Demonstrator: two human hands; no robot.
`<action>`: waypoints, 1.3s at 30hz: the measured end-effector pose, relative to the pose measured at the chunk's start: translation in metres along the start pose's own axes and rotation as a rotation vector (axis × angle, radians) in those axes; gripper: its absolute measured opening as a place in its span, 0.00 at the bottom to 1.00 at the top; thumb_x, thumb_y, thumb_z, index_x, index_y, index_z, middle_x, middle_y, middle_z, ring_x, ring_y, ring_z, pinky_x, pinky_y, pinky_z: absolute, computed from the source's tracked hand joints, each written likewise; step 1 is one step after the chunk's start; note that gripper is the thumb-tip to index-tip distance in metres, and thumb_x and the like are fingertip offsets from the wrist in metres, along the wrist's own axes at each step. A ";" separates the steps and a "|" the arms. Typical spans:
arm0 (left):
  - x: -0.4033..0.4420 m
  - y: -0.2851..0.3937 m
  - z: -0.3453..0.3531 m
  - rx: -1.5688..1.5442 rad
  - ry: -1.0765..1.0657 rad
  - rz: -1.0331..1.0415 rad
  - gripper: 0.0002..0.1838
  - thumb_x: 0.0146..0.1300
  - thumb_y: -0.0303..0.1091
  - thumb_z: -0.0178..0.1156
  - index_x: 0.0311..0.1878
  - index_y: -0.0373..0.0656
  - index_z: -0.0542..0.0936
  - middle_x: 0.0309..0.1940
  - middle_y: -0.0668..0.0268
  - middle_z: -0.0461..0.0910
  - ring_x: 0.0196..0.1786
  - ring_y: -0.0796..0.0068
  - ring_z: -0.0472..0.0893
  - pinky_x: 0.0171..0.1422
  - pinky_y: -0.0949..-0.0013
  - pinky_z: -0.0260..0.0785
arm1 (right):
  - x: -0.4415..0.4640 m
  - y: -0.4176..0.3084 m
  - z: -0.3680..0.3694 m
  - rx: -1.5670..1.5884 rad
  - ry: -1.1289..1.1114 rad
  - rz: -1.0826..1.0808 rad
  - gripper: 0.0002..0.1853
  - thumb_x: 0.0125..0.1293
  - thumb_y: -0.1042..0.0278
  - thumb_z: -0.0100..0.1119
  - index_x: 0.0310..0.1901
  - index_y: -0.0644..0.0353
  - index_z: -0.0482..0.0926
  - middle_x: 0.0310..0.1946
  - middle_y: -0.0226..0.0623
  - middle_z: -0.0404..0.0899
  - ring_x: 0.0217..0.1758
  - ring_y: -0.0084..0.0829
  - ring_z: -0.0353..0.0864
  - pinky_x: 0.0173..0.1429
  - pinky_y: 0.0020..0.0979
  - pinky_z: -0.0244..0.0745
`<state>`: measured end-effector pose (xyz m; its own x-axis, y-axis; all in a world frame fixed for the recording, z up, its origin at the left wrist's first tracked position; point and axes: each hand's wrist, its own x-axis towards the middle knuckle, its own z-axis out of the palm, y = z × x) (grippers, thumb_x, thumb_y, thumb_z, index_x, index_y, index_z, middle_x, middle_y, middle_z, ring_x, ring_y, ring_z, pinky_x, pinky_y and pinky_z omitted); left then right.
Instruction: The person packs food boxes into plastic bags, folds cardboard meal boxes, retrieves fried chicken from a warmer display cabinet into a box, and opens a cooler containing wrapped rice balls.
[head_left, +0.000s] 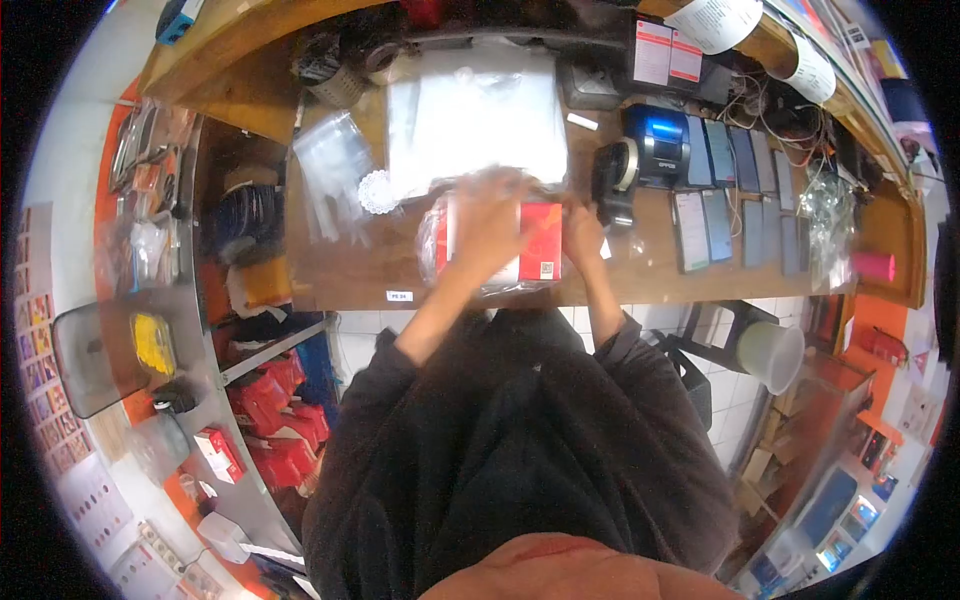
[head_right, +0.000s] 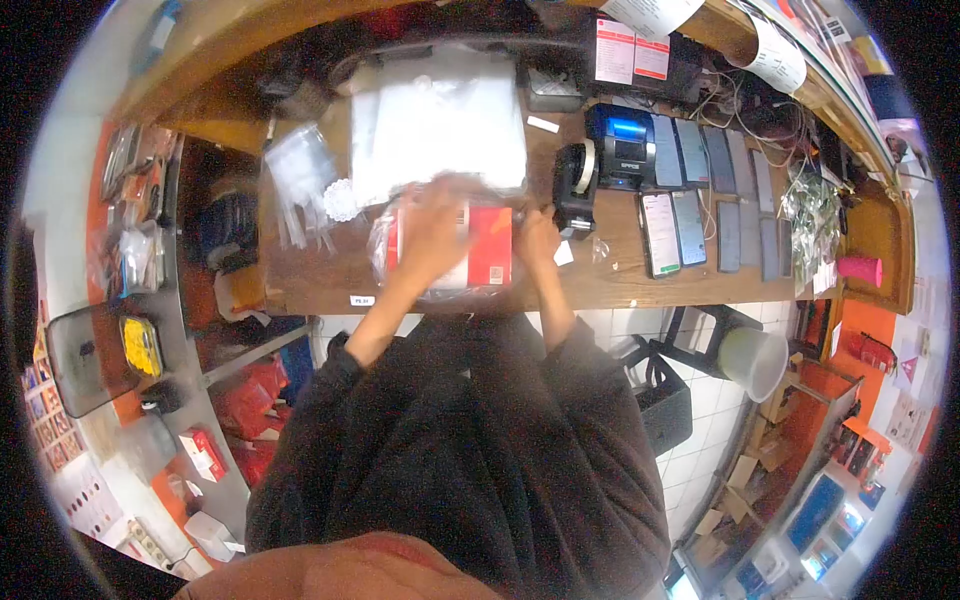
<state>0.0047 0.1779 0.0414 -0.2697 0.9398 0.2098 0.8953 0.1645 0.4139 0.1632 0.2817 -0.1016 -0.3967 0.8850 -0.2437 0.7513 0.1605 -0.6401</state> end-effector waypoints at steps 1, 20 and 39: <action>0.004 0.001 0.021 -0.035 -0.105 0.070 0.28 0.53 0.54 0.60 0.54 0.51 0.73 0.51 0.58 0.72 0.61 0.58 0.66 0.68 0.45 0.47 | 0.004 0.003 0.007 0.043 0.108 -0.055 0.18 0.59 0.59 0.58 0.42 0.66 0.74 0.43 0.57 0.77 0.47 0.53 0.77 0.49 0.44 0.71; -0.057 -0.017 -0.047 0.021 0.266 0.056 0.28 0.53 0.44 0.64 0.55 0.40 0.72 0.49 0.56 0.73 0.57 0.62 0.70 0.67 0.49 0.50 | -0.122 -0.104 -0.102 0.050 0.400 -0.177 0.17 0.51 0.71 0.62 0.43 0.62 0.71 0.33 0.46 0.73 0.40 0.52 0.73 0.46 0.45 0.66; -0.051 -0.052 -0.155 -1.120 -0.185 -0.415 0.11 0.67 0.33 0.52 0.44 0.34 0.74 0.32 0.65 0.80 0.29 0.78 0.77 0.38 0.75 0.68 | -0.101 -0.159 -0.162 0.620 -0.399 -0.242 0.06 0.61 0.70 0.58 0.36 0.61 0.75 0.31 0.35 0.79 0.37 0.23 0.78 0.46 0.26 0.73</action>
<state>-0.0827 0.0752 0.1466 -0.3270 0.9207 -0.2130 -0.0760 0.1990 0.9770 0.1689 0.2375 0.1430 -0.7606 0.6131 -0.2134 0.2334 -0.0485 -0.9712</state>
